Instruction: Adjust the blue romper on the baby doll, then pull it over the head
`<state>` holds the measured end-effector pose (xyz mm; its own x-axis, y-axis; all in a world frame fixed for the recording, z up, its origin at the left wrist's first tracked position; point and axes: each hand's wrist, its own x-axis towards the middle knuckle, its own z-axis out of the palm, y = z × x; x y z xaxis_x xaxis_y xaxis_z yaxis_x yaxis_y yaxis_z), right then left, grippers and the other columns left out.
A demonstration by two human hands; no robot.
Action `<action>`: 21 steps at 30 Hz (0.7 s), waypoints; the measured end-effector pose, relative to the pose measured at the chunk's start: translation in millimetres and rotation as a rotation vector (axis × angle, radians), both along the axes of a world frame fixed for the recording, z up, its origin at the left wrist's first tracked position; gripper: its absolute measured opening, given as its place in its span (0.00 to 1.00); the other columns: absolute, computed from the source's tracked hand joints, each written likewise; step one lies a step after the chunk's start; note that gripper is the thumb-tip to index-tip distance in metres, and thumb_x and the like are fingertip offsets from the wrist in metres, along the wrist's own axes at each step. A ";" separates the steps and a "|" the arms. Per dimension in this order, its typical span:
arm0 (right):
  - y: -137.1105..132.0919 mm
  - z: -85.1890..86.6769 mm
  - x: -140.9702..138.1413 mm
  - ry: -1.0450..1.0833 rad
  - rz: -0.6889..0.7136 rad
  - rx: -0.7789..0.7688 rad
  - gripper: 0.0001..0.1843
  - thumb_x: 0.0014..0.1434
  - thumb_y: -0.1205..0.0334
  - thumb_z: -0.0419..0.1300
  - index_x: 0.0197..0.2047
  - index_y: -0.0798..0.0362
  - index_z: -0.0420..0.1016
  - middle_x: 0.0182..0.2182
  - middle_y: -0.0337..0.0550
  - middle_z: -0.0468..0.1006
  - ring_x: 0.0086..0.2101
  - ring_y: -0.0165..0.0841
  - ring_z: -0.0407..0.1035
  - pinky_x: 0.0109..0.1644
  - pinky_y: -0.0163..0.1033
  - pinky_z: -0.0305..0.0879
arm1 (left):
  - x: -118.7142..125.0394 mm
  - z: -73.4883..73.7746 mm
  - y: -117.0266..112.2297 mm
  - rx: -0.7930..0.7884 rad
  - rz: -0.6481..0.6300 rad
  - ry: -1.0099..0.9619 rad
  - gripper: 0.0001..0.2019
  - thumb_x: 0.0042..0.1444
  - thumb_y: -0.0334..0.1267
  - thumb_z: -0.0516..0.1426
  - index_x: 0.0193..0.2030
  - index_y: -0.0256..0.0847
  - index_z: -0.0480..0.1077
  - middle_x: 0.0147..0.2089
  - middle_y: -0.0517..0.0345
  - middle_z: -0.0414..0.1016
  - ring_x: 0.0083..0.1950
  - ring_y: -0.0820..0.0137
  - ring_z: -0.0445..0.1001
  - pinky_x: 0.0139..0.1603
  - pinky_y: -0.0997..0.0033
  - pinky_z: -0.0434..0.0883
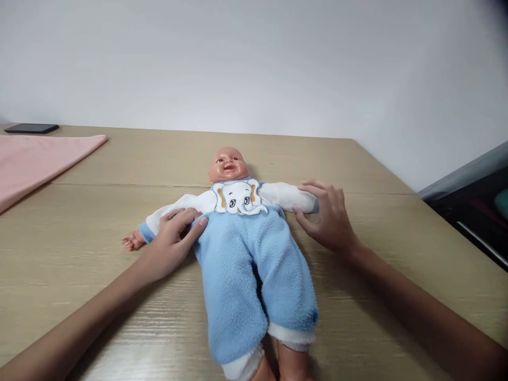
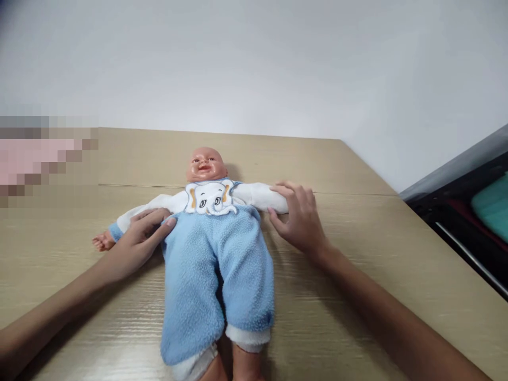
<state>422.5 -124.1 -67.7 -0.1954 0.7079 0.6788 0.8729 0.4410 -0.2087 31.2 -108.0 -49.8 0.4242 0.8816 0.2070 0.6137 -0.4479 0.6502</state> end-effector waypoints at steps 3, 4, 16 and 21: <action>11.9 3.0 30.2 -0.122 0.045 -0.122 0.35 0.68 0.52 0.68 0.74 0.49 0.67 0.69 0.59 0.77 0.66 0.58 0.71 0.70 0.65 0.62 | 2.7 -6.2 -0.8 0.070 0.102 0.010 0.16 0.77 0.53 0.51 0.41 0.47 0.64 0.39 0.59 0.71 0.47 0.57 0.69 0.64 0.48 0.62; 14.9 2.9 38.2 -0.129 0.063 -0.191 0.34 0.68 0.51 0.67 0.74 0.48 0.68 0.67 0.58 0.79 0.64 0.58 0.73 0.69 0.65 0.64 | 2.9 -8.6 -0.4 0.082 0.134 0.008 0.14 0.77 0.53 0.51 0.43 0.47 0.65 0.42 0.58 0.73 0.49 0.56 0.71 0.66 0.46 0.62; -20.4 59.6 7.8 0.353 -0.072 -0.453 0.33 0.54 0.31 0.78 0.50 0.47 0.84 0.37 0.45 0.87 0.32 0.44 0.80 0.36 0.48 0.73 | 63.4 34.2 -15.2 0.383 -0.070 -0.133 0.16 0.73 0.43 0.60 0.62 0.48 0.64 0.65 0.45 0.72 0.70 0.51 0.69 0.73 0.46 0.65; -46.4 71.3 -27.5 0.623 0.150 -0.569 0.25 0.63 0.39 0.76 0.57 0.43 0.83 0.48 0.45 0.88 0.37 0.40 0.83 0.42 0.45 0.78 | 119.5 45.9 2.9 0.394 -0.296 0.064 0.36 0.65 0.45 0.69 0.74 0.41 0.60 0.76 0.34 0.64 0.76 0.44 0.63 0.76 0.40 0.64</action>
